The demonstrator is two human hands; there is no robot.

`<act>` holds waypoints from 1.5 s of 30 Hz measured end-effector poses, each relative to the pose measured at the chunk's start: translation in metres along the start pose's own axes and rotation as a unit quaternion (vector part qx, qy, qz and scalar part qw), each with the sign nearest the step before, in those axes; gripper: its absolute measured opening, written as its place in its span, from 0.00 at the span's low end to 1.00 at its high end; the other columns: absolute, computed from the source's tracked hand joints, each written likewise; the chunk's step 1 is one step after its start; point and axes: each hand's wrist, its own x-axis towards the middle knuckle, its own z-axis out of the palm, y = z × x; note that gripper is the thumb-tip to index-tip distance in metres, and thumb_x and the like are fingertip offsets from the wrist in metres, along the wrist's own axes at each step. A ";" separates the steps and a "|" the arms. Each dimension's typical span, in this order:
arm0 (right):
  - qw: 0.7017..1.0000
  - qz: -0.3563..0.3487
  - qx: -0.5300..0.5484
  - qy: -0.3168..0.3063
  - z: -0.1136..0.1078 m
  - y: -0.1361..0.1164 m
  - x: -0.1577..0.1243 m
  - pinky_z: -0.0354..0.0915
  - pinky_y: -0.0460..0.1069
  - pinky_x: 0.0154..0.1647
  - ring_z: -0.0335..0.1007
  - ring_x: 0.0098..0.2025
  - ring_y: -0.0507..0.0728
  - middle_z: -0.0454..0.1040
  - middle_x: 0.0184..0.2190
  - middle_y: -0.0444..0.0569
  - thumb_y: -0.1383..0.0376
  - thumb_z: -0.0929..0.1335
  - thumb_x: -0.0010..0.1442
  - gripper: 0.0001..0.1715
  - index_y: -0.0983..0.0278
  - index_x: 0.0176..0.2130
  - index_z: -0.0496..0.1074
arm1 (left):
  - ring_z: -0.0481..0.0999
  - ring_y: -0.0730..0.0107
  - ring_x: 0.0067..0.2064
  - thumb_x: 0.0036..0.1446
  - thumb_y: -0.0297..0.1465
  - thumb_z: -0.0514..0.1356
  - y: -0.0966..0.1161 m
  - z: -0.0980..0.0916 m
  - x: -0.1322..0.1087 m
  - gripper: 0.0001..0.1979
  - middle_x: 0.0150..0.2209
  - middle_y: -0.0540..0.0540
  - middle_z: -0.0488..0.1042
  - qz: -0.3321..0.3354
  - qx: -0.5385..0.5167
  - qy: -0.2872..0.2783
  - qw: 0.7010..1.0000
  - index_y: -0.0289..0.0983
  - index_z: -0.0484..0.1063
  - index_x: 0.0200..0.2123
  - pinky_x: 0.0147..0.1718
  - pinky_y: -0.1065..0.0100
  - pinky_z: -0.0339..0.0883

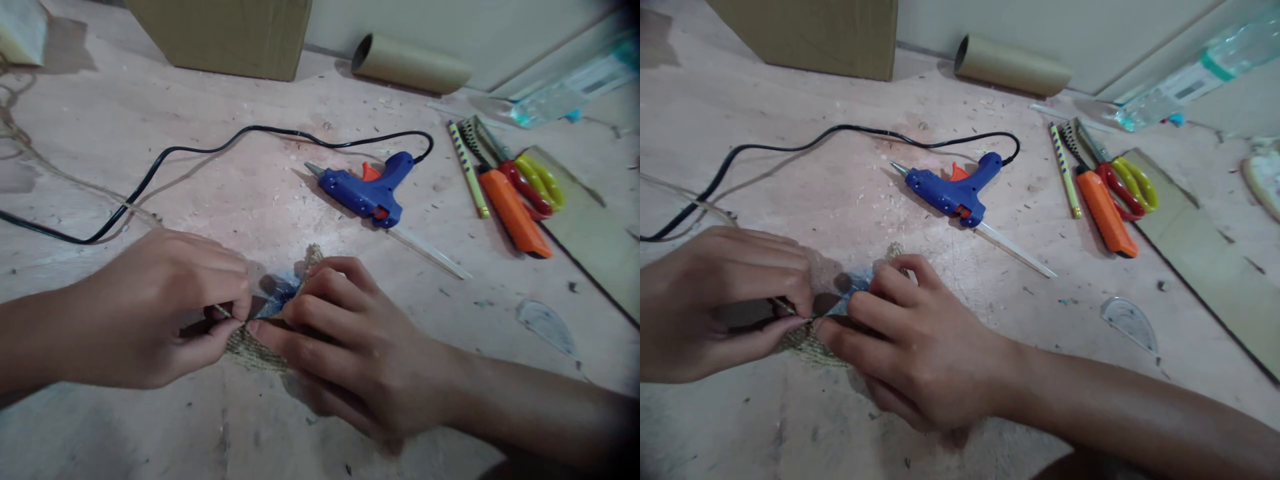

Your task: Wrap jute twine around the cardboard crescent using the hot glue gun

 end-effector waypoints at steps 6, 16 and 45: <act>0.999 0.030 0.027 0.020 0.001 -0.002 0.000 0.66 0.63 0.60 0.69 0.47 0.61 0.81 0.45 0.47 0.66 0.69 0.79 0.20 0.69 0.66 0.75 | 0.76 0.68 0.31 0.73 0.25 0.61 -0.001 -0.002 -0.001 0.11 0.31 0.53 0.78 -0.001 0.002 0.000 1.000 0.42 0.71 0.35 0.33 0.64 0.67; 0.998 0.050 0.016 0.038 0.006 -0.007 -0.003 0.66 0.60 0.60 0.74 0.47 0.60 0.84 0.43 0.48 0.60 0.64 0.85 0.19 0.62 0.64 0.77 | 0.79 0.64 0.38 0.70 0.24 0.59 0.005 0.007 0.003 0.09 0.34 0.53 0.81 -0.009 0.054 0.083 0.995 0.43 0.72 0.37 0.41 0.63 0.71; 0.997 -0.008 -0.049 0.051 0.048 0.032 -0.022 0.61 0.57 0.57 0.68 0.45 0.59 0.81 0.43 0.44 0.55 0.61 0.90 0.17 0.57 0.64 0.75 | 0.85 0.51 0.61 0.79 0.42 0.70 -0.145 -0.122 0.141 0.22 0.66 0.37 0.81 -0.274 0.111 0.306 0.905 0.38 0.78 0.67 0.60 0.45 0.86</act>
